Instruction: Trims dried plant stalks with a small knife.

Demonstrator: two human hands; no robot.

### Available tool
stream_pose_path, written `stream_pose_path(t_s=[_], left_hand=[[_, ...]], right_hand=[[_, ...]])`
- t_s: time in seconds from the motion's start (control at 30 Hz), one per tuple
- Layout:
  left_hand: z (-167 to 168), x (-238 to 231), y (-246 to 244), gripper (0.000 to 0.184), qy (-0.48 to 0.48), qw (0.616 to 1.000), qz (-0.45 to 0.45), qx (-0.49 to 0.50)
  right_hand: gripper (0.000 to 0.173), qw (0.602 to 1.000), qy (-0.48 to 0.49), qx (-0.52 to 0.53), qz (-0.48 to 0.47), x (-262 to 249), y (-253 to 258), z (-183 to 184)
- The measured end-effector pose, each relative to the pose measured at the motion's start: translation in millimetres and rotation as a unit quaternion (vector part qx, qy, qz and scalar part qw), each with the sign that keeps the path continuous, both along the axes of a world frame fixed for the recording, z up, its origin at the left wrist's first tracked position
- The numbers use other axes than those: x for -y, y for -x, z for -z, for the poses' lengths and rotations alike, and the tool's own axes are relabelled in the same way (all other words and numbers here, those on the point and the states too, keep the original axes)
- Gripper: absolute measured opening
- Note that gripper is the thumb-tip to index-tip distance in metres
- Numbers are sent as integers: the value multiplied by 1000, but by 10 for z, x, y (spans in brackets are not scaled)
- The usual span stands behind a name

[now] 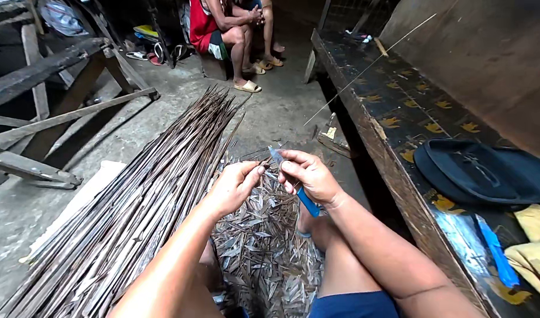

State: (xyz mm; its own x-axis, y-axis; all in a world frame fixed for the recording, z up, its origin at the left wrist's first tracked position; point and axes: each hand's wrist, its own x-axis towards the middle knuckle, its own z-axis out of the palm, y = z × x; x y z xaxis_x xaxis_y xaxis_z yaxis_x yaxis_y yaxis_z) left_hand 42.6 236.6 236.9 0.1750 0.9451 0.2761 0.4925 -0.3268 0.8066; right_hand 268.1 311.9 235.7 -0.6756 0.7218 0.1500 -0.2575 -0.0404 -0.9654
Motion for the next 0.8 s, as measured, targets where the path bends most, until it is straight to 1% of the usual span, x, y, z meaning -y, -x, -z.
stream_pose_path(t_s=[0.13,0.33,0.43,0.6,0.8], left_hand=[[-4,15,-4,35,0,1000,-3,-18],[-29,20,-11,34,1,1000,-10,-28],[-21,17,-6,34,-1,1000,-12,-29],[-11,7,-24,33,13,1000,-6,-20],[22,-6,-21,33,11,1000,5,-17]], right_hand=[[31,1000,-5,-3,1,14,26,-3],[30,999,-32,-7,42,6,23,-20],[28,996,-38,-22,74,-35,-14,-53],[30,995,-35,-43,82,-63,-62,-75],[28,986,-26,-89,141,-164,-196,-176]])
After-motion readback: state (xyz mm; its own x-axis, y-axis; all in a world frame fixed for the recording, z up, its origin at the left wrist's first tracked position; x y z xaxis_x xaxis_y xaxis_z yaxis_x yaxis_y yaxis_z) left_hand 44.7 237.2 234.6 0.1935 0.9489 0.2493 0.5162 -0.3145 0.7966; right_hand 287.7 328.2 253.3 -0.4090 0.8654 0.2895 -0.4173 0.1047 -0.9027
